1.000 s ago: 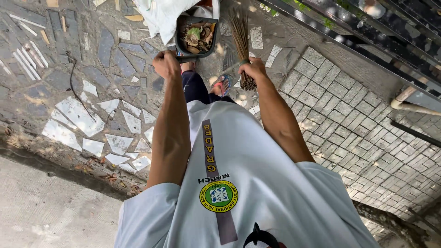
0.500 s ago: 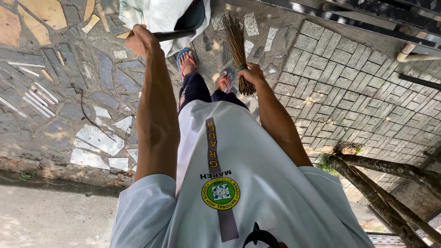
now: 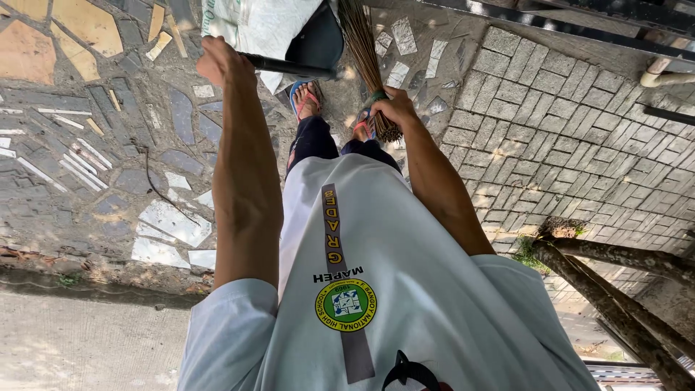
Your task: Sweep dry leaves and debris into a dustpan and place them into a bag outdoors.
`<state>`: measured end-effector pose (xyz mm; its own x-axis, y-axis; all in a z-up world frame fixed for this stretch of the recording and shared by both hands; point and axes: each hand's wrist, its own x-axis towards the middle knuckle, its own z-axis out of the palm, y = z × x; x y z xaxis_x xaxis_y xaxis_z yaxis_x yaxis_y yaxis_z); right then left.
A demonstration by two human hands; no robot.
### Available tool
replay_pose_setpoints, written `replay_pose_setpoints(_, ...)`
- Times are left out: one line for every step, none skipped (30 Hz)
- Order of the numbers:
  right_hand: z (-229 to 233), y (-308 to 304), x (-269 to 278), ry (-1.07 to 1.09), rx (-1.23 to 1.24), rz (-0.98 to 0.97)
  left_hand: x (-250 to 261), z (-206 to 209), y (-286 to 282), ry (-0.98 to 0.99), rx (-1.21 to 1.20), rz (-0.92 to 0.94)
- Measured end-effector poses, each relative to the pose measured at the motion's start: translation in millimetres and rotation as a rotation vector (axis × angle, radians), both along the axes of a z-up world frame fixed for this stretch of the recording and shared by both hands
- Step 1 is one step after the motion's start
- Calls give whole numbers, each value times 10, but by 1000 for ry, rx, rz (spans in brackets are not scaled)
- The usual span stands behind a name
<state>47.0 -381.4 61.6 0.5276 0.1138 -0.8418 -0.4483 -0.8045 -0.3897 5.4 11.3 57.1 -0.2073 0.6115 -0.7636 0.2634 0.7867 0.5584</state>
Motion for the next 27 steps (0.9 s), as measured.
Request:
replay_pose_setpoints(35, 25, -16, -4, 2, -4, -15, 62, -39, -4, 2, -4)
replay_pose_setpoints(72, 45, -29, 25, -7, -66, -29, 125, -83, 11, -36, 34)
replay_pose_setpoints(106, 67, -51, 56, -15, -132, -40, 188, -124, 28, -74, 69)
replay_pose_setpoints(79, 48, -71, 53, -11, -138, -75, 254, -136, 25, -71, 62)
replay_pose_setpoints(54, 13, -109, 64, -44, -130, -117, 316, -163, 35, -80, 48)
replay_pose_setpoints(26, -27, -149, 75, -76, -122, -162, 375, -196, 45, -88, 33)
replay_pose_setpoints(-15, -92, -192, 73, -76, -133, -175, 356, -192, 44, -89, 22)
replay_pose_setpoints(-54, -158, -238, 37, -65, -94, -189, 340, -190, 22, -75, -44)
replay_pose_setpoints(-94, -209, -250, -2, -53, -52, -187, 330, -175, -3, -59, -107)
replay_pose_setpoints(-76, -227, -283, -6, -52, -58, -180, 218, -194, -7, -57, -113)
replay_pose_setpoints(-64, -246, -315, 30, -88, -59, -197, 111, -215, -8, -14, -258)
replay_pose_setpoints(-55, -267, -351, 66, -125, -59, -217, 2, -237, -9, 29, -402)
replay_pose_setpoints(-68, -306, -371, 65, -122, -53, -257, -77, -316, -9, 33, -396)
replay_pose_setpoints(-85, -345, -398, 38, -155, -18, -303, -160, -393, -59, 105, -587)
replay_pose_setpoints(-105, -391, -461, 12, -189, 19, -395, -246, -479, -107, 178, -775)
replay_pose_setpoints(-180, -457, -539, 12, -185, 28, -468, -93, -585, -104, 182, -767)
replay_pose_setpoints(-249, -544, -560, 17, -203, 34, -507, 52, -715, -119, 242, -908)
replay_pose_setpoints(-314, -632, -581, 22, -222, 40, -545, 202, -845, -133, 305, -1048)
replay_pose_setpoints(-335, -693, -607, 14, -216, 56, -643, 304, -968, -133, 314, -1031)
replay_pose_setpoints(-353, -752, -630, 33, -242, 79, -738, 407, -1091, -102, 350, -1093)
replay_pose_setpoints(-379, -795, -658, 53, -266, 103, -835, 507, -1201, -67, 386, -1155)
replay_pose_setpoints(-325, -801, -666, 45, -259, 118, -886, 551, -1250, -65, 396, -1139)
replay_pose_setpoints(-258, -855, -739, 75, -262, 141, -982, 583, -1336, -57, 391, -1167)
replay_pose_setpoints(-195, -901, -807, 105, -265, 166, -1073, 611, -1416, -50, 387, -1196)
replay_pose_setpoints(-226, -945, -867, 109, -266, 177, -1157, 628, -1458, -44, 382, -1187)
replay_pose_setpoints(-252, -980, -937, 116, -302, 205, -1250, 649, -1493, -18, 373, -1218)
replay_pose_setpoints(-284, -988, -988, 118, -336, 236, -1337, 670, -1503, 6, 368, -1245)
